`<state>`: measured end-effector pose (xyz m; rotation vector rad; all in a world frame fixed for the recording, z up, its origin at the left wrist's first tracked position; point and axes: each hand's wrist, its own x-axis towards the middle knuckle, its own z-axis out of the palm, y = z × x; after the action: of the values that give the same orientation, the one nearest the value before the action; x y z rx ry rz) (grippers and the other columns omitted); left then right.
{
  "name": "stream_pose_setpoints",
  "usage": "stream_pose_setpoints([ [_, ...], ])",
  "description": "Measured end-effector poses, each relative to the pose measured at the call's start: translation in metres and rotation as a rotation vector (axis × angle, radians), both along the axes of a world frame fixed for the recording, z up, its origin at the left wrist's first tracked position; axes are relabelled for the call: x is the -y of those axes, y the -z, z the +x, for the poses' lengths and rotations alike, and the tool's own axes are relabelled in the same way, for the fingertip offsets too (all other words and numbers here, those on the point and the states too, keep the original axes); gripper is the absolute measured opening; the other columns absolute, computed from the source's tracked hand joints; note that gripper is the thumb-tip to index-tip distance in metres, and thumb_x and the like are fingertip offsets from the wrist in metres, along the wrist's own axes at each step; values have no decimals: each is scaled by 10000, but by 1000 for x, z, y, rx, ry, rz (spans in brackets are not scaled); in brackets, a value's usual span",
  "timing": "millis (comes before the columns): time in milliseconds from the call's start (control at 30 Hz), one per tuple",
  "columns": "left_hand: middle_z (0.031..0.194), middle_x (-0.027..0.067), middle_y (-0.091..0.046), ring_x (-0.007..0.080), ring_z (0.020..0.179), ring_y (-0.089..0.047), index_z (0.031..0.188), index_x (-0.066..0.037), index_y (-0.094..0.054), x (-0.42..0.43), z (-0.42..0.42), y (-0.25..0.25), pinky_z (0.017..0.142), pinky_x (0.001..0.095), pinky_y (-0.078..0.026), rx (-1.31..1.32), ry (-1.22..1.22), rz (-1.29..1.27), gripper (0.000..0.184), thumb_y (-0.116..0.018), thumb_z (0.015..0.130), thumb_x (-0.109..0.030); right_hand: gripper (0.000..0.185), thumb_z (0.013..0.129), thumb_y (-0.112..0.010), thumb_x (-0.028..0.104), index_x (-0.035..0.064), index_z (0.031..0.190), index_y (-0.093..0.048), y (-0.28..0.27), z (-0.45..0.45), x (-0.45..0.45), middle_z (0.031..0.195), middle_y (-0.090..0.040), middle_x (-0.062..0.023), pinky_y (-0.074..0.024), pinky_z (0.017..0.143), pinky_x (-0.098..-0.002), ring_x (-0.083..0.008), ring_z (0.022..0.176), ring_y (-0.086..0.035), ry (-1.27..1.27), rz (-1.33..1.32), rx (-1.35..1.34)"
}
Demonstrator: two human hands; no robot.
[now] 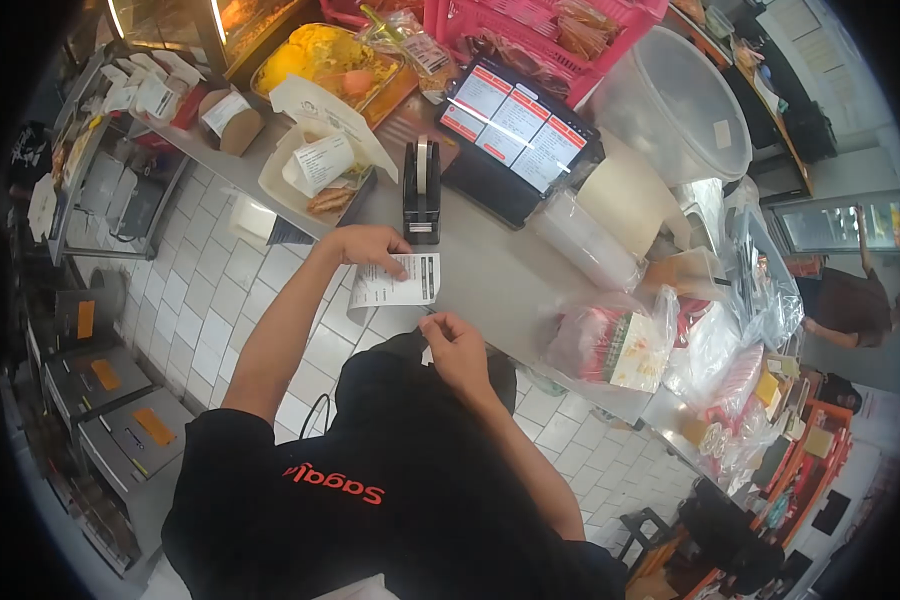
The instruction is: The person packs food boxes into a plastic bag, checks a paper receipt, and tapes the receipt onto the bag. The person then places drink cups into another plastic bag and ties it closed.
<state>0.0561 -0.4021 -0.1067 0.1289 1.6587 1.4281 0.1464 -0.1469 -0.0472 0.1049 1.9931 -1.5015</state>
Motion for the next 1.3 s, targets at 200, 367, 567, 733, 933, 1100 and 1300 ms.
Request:
stream_pose_setpoints([
  [200, 1062, 65, -708, 97, 860, -666, 1254, 23, -611, -2, 13, 1, 772, 251, -537, 94, -116, 365, 498, -747, 793, -109, 231, 926, -658, 253, 23, 913, -677, 19, 2, 4, 718, -591, 24, -400, 599, -235, -58, 647, -499, 28, -14, 21],
  [367, 1115, 81, -693, 127, 1000, -648, 1323, 15, -549, -8, 21, -10, 892, 279, -509, 120, -245, 449, 509, -690, 885, -201, 236, 918, -647, 255, 22, 889, -670, 5, 9, -12, 740, -641, -5, -441, 654, -253, -70, 684, -548, -15, 1, 36],
  [567, 974, 28, -695, 114, 924, -646, 1184, -19, -643, -43, 42, -1, 837, 261, -501, 193, -716, 405, 386, -663, 930, -309, 276, 873, -646, 301, 31, 908, -683, 19, 26, -24, 794, -697, -102, -508, 725, -344, -204, 764, -664, -167, 145, -46],
  [733, 848, -6, -675, 60, 734, -609, 1001, -48, -701, -69, 39, 6, 657, 222, -474, 95, -970, 132, 215, -695, 905, -241, 243, 890, -649, 256, 15, 883, -677, 42, 18, -22, 715, -650, -50, -459, 627, -288, -109, 671, -583, -168, 146, -62],
  [933, 893, 53, -700, 102, 740, -643, 1003, -27, -675, -91, 54, -12, 682, 236, -514, -17, -1051, 232, 171, -659, 933, -182, 261, 917, -644, 265, 9, 870, -649, 1, 14, -68, 683, -603, -34, -430, 603, -293, -93, 637, -514, -172, 131, -109],
  [1100, 939, 92, -708, 127, 778, -658, 1021, -25, -665, -169, 74, -55, 725, 262, -533, -74, -1064, 463, 152, -655, 938, -152, 216, 925, -658, 246, 32, 941, -683, -66, 10, -171, 754, -637, -24, -448, 633, -267, -87, 681, -536, -218, 166, -175],
  [1300, 914, 71, -695, 104, 774, -625, 1022, -6, -660, -289, 93, -106, 742, 251, -509, -115, -959, 607, 130, -635, 955, -114, 150, 914, -668, 154, 6, 895, -668, -150, -2, -306, 720, -621, -9, -438, 595, -256, -75, 660, -530, -317, 335, -157],
])
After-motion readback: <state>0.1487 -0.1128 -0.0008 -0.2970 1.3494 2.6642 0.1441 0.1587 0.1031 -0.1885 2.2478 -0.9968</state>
